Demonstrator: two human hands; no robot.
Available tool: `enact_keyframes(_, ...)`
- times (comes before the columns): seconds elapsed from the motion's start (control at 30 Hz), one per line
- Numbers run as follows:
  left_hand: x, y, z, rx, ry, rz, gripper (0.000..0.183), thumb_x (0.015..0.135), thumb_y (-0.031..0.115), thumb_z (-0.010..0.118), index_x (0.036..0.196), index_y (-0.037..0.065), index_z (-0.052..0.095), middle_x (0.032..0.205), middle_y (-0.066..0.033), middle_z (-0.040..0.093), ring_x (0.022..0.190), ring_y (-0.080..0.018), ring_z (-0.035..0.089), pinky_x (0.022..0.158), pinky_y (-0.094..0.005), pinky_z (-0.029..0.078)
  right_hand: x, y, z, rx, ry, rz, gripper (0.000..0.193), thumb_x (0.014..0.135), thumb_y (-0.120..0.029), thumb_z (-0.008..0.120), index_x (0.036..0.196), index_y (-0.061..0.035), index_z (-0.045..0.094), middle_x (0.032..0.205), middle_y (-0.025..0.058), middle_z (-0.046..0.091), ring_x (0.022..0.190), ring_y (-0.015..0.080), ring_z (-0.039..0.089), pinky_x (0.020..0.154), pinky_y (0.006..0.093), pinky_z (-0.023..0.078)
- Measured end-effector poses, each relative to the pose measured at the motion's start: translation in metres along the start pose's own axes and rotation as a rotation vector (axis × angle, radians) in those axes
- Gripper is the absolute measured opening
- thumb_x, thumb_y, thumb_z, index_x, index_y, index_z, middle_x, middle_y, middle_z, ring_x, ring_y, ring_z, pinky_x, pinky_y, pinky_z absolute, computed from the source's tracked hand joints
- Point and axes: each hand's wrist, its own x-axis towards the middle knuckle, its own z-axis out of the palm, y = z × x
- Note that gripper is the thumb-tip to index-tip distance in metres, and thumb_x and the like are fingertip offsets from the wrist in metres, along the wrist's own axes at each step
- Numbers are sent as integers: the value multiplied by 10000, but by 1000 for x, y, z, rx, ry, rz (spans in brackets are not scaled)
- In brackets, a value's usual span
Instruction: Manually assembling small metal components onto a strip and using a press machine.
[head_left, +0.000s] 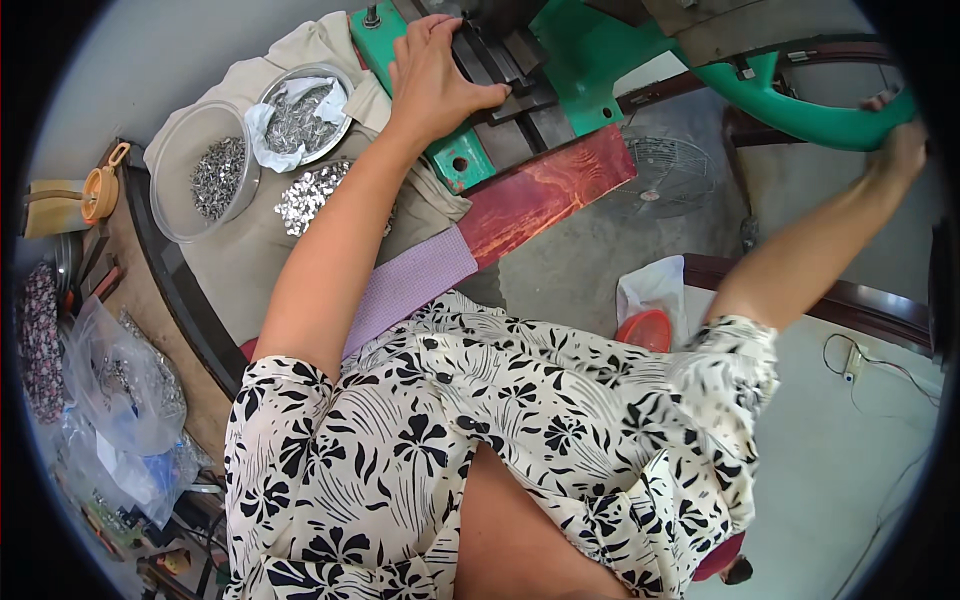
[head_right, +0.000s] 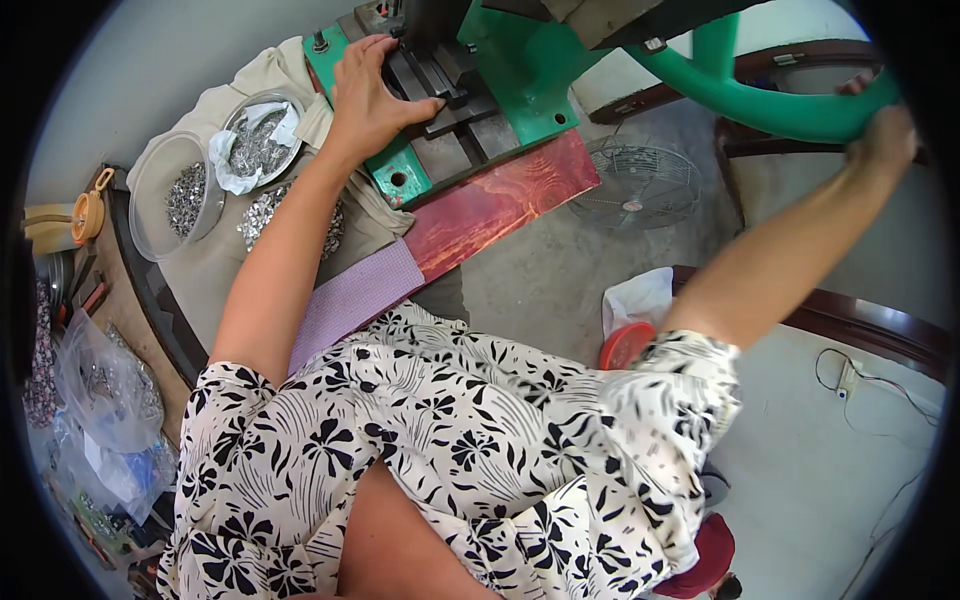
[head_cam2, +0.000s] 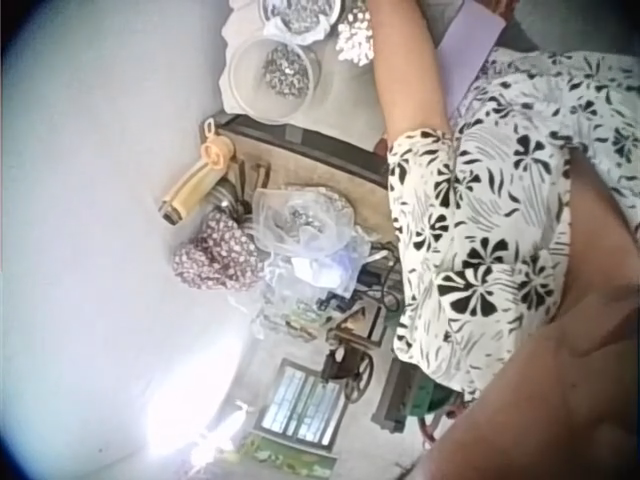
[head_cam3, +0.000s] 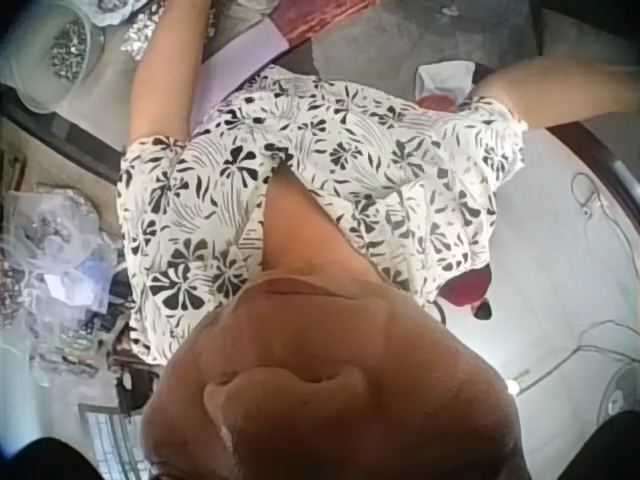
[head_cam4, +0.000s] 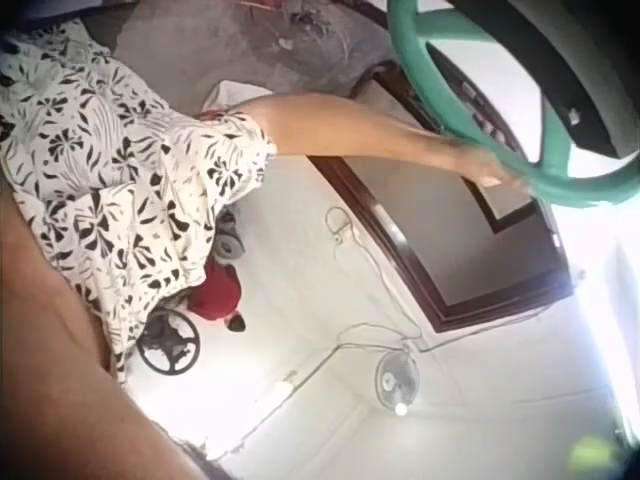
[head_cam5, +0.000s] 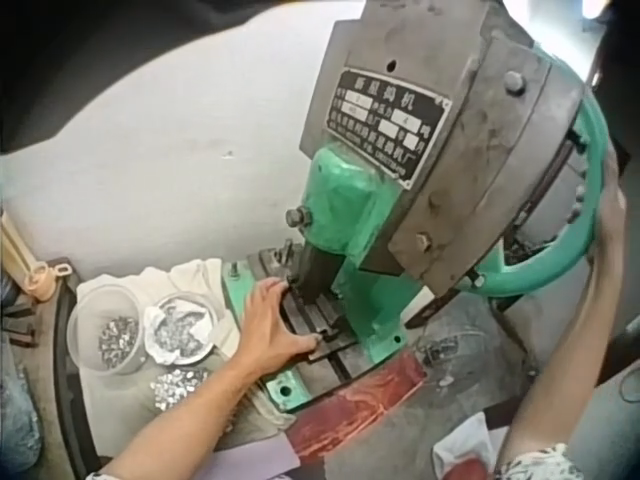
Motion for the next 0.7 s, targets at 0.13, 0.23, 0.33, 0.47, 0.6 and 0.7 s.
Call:
enact_keyframes(0.13,3,7,2,-9,-28,-10,920,549,386,848,1313,-4,515,1383,-125,432,1275,-333,392,1032,-468,362,-122,40,54,281,275,-102,896,823,-846,422,973,37,450,732,155,530,590,296,557,600,470,552)
enact_keyframes(0.23,3,7,-1,0,-35,-1,929,554,385,844,1321,-11,502,1394,-132,424,1283,-338,381,1039,-467,356,-121,28,57,238,273,-59,924,802,-878,390,957,32,429,716,161,523,587,292,553,593,473,551)
enact_keyframes(0.33,1,3,-7,12,-105,-16,956,555,385,852,1339,-17,482,1405,-141,408,1287,-353,368,1045,-473,347,-122,31,51,242,218,-49,918,800,-881,385,942,25,422,708,165,514,582,292,552,590,483,551)
enact_keyframes(0.47,4,0,-5,-34,-88,28,958,554,384,856,1341,-15,481,1410,-139,403,1288,-350,366,1045,-474,347,-119,25,50,232,245,-37,880,830,-853,375,939,19,419,703,162,510,581,295,551,600,486,553)
enact_keyframes(0.6,4,5,-4,-16,-80,13,948,554,379,852,1340,-10,491,1407,-136,408,1285,-345,368,1043,-470,349,-107,24,35,229,180,-26,757,900,-740,376,923,14,434,708,151,512,615,300,560,657,515,548)
enact_keyframes(0.7,0,5,-7,11,-72,11,935,573,383,851,1342,-3,484,1408,-144,413,1273,-356,388,1064,-464,348,-74,10,13,164,61,28,655,941,-641,392,910,10,455,722,146,517,642,299,563,705,508,536)
